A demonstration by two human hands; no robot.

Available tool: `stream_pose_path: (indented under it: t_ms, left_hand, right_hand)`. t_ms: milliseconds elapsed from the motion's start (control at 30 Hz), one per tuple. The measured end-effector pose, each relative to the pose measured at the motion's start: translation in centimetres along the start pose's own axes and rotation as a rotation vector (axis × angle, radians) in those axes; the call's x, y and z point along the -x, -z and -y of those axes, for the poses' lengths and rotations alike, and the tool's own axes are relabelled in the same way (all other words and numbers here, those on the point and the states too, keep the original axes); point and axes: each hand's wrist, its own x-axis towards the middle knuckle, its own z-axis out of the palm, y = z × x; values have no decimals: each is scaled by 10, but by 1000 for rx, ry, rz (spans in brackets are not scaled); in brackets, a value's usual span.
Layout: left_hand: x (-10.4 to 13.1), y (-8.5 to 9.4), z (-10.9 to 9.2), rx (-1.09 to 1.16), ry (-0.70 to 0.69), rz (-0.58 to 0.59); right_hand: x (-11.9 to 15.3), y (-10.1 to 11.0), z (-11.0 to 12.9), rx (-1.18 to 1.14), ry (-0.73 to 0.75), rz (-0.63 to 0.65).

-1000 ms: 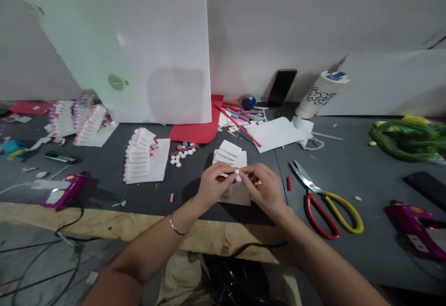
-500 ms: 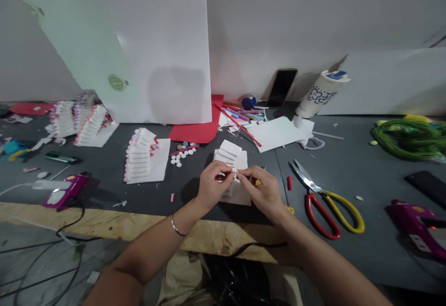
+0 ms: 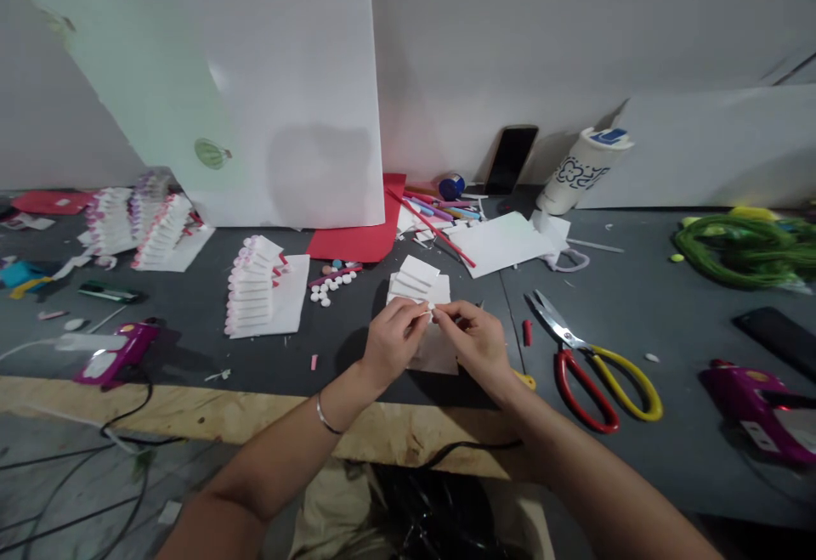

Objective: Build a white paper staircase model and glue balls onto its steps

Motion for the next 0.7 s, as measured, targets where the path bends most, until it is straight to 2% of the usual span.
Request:
stream_pose_path:
  t_ms: [167,300,400,533,700]
  left_hand:
    - [-2,4,2,146,105,21]
    - [-4,5,6,285,215,92]
    - [-4,5,9,309,171,132]
    - [-5,6,7,253,120,94]
    - [-7,7,2,332,203,106]
  right_hand:
    - [-2,3,-2,50,96,27]
    - [-2,6,-3,143,196,62]
    - [-2,7,-3,205,235,51]
    - [-1,10,-1,241,220,42]
    - [-2,11,1,207,193,46]
